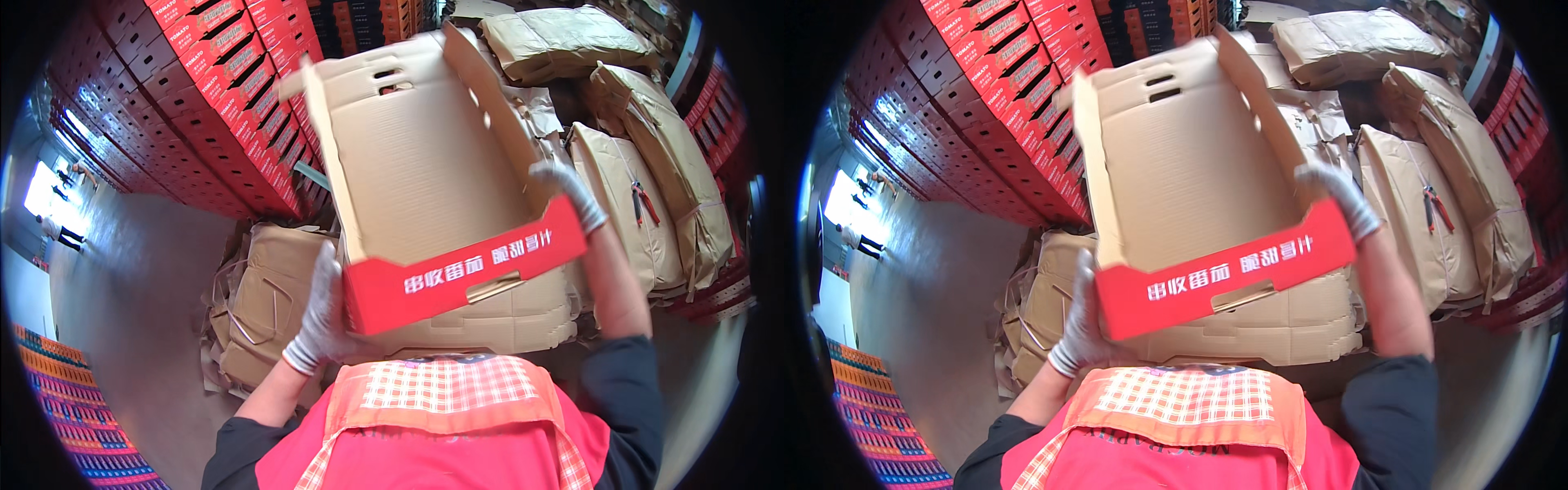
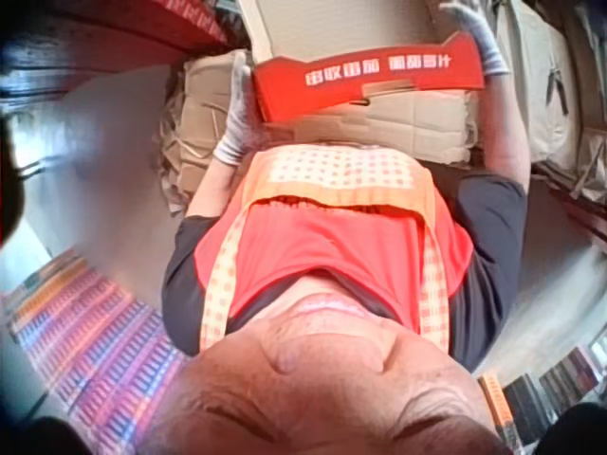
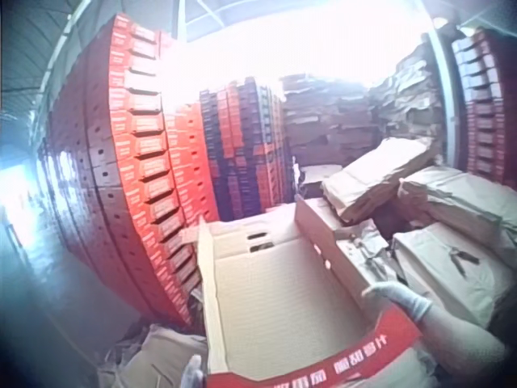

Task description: The person repeatedly picks up flat cardboard pieces, folds them into red-labeled boxes, and places the assembled boxes aside. The task is performed continuously in a warehouse setting with stacks of similar boxes visible in the background.

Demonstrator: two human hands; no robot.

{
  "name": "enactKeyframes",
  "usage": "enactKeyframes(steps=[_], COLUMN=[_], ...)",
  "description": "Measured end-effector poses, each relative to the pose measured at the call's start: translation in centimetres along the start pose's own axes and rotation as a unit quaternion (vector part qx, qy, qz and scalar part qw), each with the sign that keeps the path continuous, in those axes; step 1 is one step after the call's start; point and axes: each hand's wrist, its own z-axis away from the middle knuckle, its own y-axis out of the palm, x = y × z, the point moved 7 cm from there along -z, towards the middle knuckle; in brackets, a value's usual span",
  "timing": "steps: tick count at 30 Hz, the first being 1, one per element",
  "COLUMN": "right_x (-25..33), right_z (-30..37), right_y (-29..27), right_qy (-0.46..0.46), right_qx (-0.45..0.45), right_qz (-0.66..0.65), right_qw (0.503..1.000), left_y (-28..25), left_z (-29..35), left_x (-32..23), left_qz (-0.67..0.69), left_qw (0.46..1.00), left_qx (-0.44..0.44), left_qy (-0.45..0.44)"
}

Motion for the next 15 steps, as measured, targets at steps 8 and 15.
enactKeyframes(steps=[8,15], right_x=[-9.3,10.8], right_z=[0.4,12.4], right_y=[-1.8,6.8], right_qy=[-0.169,-0.491], right_qx=[-0.187,-0.042], right_qz=[0.251,0.03], right_qw=[0.935,0.87], left_y=[8.0,10.1], left_z=[-15.0,-15.7], left_x=[-7.2,-7.8], left_qz=[-0.098,0.066], left_qw=[0.977,0.967], left_qx=[0.136,-0.093], left_qy=[0.129,0.228])
